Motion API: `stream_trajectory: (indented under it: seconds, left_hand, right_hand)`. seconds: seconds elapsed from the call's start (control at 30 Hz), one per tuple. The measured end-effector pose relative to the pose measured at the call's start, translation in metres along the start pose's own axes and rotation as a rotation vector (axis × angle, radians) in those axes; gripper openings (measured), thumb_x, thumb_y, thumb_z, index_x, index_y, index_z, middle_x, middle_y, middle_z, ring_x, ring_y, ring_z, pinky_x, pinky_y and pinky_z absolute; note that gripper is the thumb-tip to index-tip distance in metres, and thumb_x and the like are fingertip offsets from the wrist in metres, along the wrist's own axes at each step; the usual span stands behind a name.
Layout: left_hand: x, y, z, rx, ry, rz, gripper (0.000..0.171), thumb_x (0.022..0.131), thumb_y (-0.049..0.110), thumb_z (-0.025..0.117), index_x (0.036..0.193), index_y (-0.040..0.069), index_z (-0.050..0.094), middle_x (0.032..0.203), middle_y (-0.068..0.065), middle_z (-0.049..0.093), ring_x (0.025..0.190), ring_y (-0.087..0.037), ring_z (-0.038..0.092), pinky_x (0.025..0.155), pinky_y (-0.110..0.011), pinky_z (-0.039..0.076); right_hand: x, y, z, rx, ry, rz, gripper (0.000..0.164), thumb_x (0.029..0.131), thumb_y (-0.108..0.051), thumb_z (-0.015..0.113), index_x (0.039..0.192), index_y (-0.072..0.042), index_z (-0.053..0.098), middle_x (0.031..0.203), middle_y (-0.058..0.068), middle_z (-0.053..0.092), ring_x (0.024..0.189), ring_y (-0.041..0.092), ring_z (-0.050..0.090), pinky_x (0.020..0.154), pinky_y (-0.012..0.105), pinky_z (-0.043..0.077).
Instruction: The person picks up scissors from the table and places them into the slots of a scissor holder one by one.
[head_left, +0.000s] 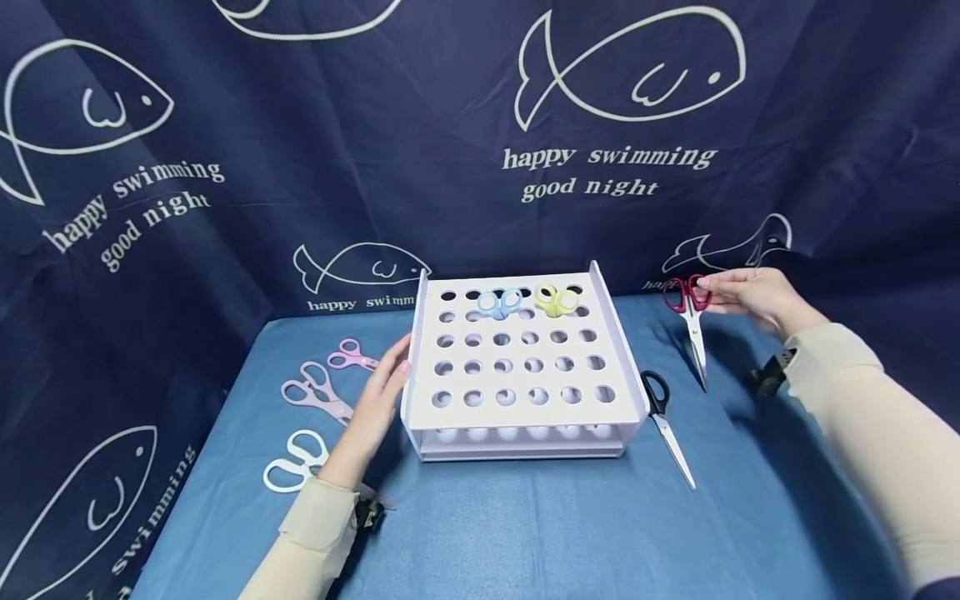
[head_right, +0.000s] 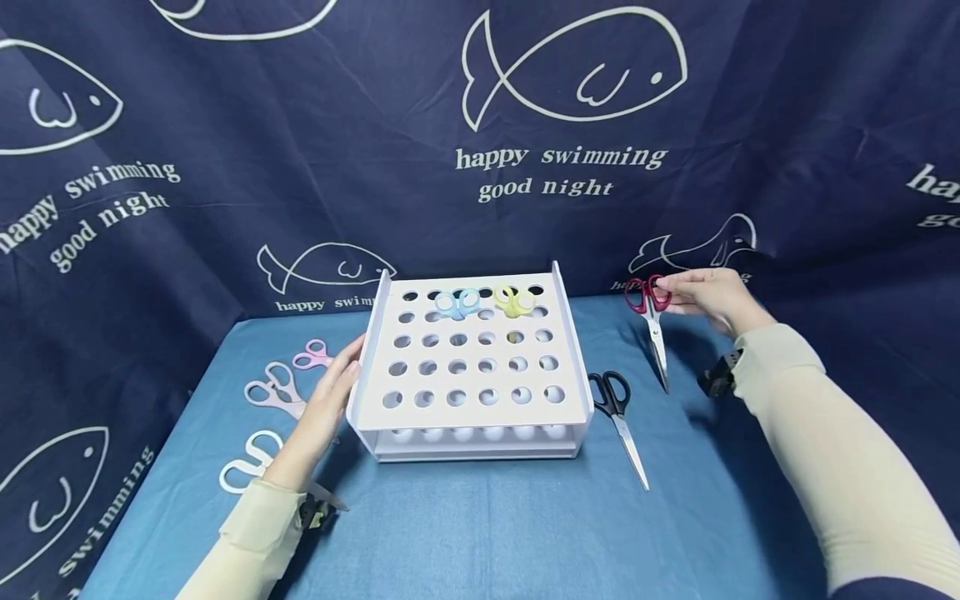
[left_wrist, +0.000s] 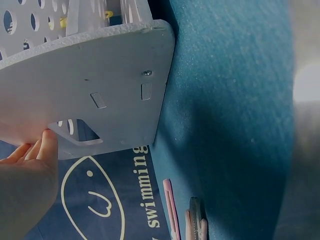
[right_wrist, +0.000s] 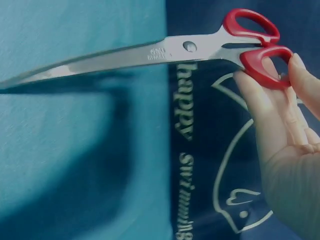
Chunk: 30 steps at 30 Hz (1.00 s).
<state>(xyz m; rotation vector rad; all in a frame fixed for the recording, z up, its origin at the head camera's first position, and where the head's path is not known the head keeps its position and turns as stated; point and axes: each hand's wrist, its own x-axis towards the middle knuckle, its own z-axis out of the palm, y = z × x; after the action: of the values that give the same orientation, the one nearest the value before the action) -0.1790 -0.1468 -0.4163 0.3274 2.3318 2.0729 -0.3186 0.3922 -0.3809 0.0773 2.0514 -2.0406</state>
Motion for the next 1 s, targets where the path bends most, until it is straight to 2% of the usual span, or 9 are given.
stream_trajectory:
  seconds: [0.1, 0.3, 0.37, 0.47, 0.67, 0.73, 0.8, 1.0]
  left_hand:
    - [0.000, -0.001, 0.000, -0.001, 0.000, 0.000, 0.050, 0.105, 0.027, 0.038, 0.152, 0.012, 0.028, 0.157, -0.010, 0.031, 0.143, -0.023, 0.030, 0.117, -0.036, 0.025]
    - [0.001, -0.002, 0.000, -0.003, 0.004, 0.016, 0.050, 0.105, 0.025, 0.038, 0.152, 0.011, 0.029, 0.156, -0.011, 0.032, 0.142, -0.023, 0.031, 0.108, -0.012, 0.032]
    - [0.001, -0.002, 0.000, -0.009, 0.004, 0.021, 0.049, 0.105, 0.024, 0.038, 0.152, 0.011, 0.029, 0.155, -0.012, 0.033, 0.141, -0.023, 0.032, 0.105, -0.009, 0.033]
    - [0.001, -0.002, 0.000, -0.004, 0.002, 0.022, 0.049, 0.105, 0.025, 0.038, 0.152, 0.011, 0.029, 0.155, -0.011, 0.033, 0.141, -0.024, 0.032, 0.107, -0.012, 0.033]
    - [0.000, 0.001, 0.001, 0.000, 0.002, 0.007, 0.050, 0.105, 0.027, 0.038, 0.152, 0.012, 0.029, 0.156, -0.010, 0.032, 0.142, -0.022, 0.031, 0.117, -0.034, 0.027]
    - [0.000, 0.001, 0.001, -0.003, 0.001, 0.005, 0.050, 0.105, 0.027, 0.038, 0.152, 0.012, 0.029, 0.156, -0.010, 0.032, 0.142, -0.023, 0.031, 0.117, -0.037, 0.026]
    - [0.000, 0.001, 0.001, -0.004, -0.002, 0.006, 0.050, 0.105, 0.026, 0.038, 0.152, 0.012, 0.029, 0.156, -0.010, 0.032, 0.142, -0.023, 0.031, 0.116, -0.033, 0.027]
    - [0.001, 0.001, 0.002, -0.003, -0.003, 0.020, 0.050, 0.105, 0.024, 0.038, 0.152, 0.010, 0.028, 0.156, -0.012, 0.031, 0.142, -0.023, 0.030, 0.107, -0.009, 0.031]
  right_hand:
    - [-0.003, -0.009, 0.004, 0.023, 0.013, -0.032, 0.023, 0.094, -0.005, 0.061, 0.081, -0.017, 0.077, 0.080, -0.004, 0.075, 0.072, 0.010, 0.071, 0.067, 0.026, 0.060]
    - [-0.009, -0.031, 0.019, 0.076, -0.008, -0.114, 0.018, 0.092, -0.002, 0.061, 0.086, -0.012, 0.075, 0.083, 0.000, 0.076, 0.074, 0.012, 0.072, 0.066, 0.027, 0.060]
    - [-0.011, -0.038, 0.026, 0.092, -0.011, -0.142, 0.018, 0.091, 0.000, 0.062, 0.087, -0.011, 0.076, 0.083, 0.001, 0.076, 0.075, 0.013, 0.073, 0.066, 0.027, 0.060]
    - [-0.014, -0.047, 0.036, 0.105, -0.002, -0.176, 0.018, 0.090, 0.001, 0.064, 0.089, -0.011, 0.077, 0.084, 0.002, 0.076, 0.075, 0.013, 0.073, 0.067, 0.027, 0.060]
    - [-0.016, -0.063, 0.054, 0.127, 0.022, -0.241, 0.016, 0.086, 0.003, 0.068, 0.089, -0.009, 0.078, 0.084, 0.002, 0.076, 0.074, 0.013, 0.073, 0.066, 0.027, 0.060]
    - [-0.016, -0.069, 0.057, 0.142, 0.033, -0.256, 0.014, 0.085, 0.004, 0.069, 0.089, -0.007, 0.078, 0.083, 0.002, 0.076, 0.073, 0.014, 0.073, 0.065, 0.027, 0.060]
    - [-0.017, -0.074, 0.060, 0.140, 0.045, -0.267, 0.013, 0.084, 0.003, 0.070, 0.088, -0.007, 0.078, 0.082, 0.002, 0.076, 0.071, 0.014, 0.073, 0.064, 0.026, 0.059]
    - [-0.019, -0.089, 0.067, 0.131, 0.079, -0.274, 0.008, 0.081, -0.001, 0.075, 0.088, -0.005, 0.077, 0.081, 0.002, 0.076, 0.070, 0.014, 0.073, 0.064, 0.025, 0.059]
